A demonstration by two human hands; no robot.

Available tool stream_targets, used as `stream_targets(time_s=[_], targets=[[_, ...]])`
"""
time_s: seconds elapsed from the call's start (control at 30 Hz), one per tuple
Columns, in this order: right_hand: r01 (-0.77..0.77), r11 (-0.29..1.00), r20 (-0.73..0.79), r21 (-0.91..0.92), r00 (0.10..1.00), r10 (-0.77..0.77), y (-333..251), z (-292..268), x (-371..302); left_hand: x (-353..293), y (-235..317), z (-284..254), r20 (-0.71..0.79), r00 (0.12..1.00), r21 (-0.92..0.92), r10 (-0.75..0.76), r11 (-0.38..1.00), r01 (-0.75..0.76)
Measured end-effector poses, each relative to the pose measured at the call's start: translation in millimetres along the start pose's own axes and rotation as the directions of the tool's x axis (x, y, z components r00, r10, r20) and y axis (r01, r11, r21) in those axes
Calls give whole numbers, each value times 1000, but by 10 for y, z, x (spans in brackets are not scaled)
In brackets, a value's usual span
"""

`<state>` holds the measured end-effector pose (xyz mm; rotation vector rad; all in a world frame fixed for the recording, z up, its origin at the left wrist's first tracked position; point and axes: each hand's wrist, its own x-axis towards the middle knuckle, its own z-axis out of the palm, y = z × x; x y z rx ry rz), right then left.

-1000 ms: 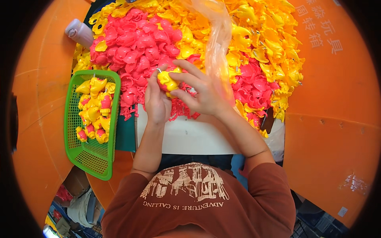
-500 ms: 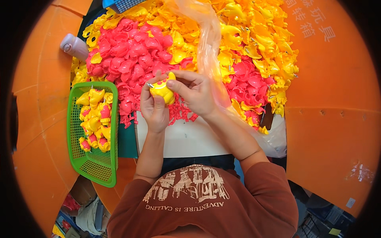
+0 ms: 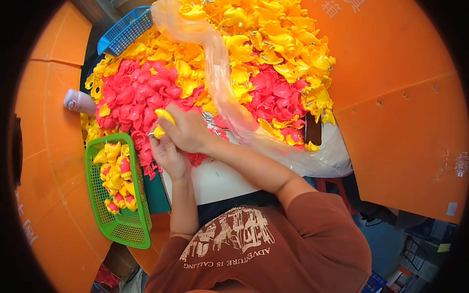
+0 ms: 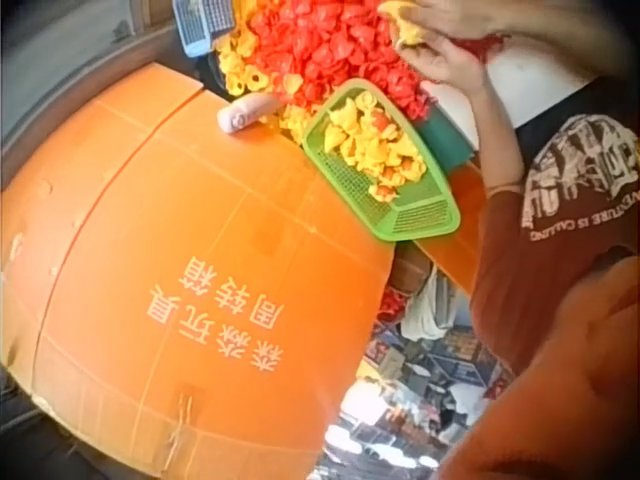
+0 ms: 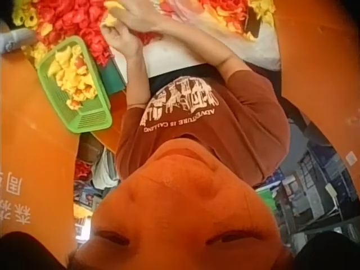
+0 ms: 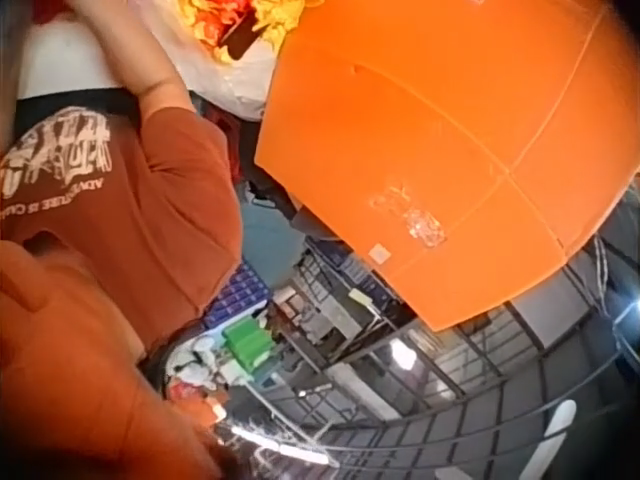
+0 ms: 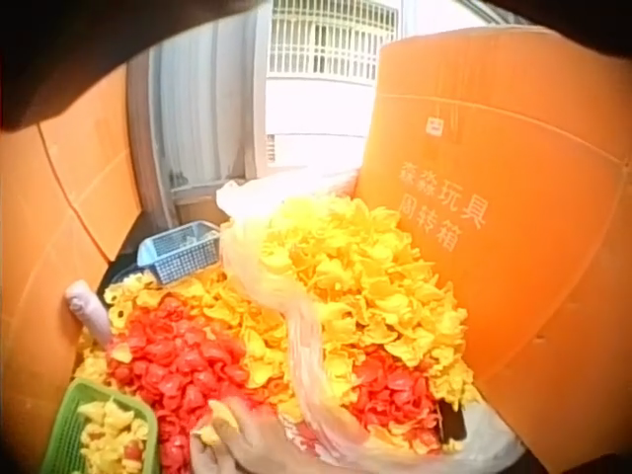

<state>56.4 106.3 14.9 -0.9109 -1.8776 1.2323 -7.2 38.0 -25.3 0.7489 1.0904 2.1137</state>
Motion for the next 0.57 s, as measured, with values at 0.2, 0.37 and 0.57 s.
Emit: stream_targets(time_s=[0.2,0.37,0.57], targets=[[9,764,-404,-646,844,-352,257,-1205,157,366,719,-391,-453,887,-241,87,946,-216],[-397,485,-369,-779,916,157,450,-1467,320,365,336,-231,-61,978,-486,-199,862,145],[-236,683,-424,-691,898,-119,582,-1480,377,263,46,213,130,930,60,-344,939,339]])
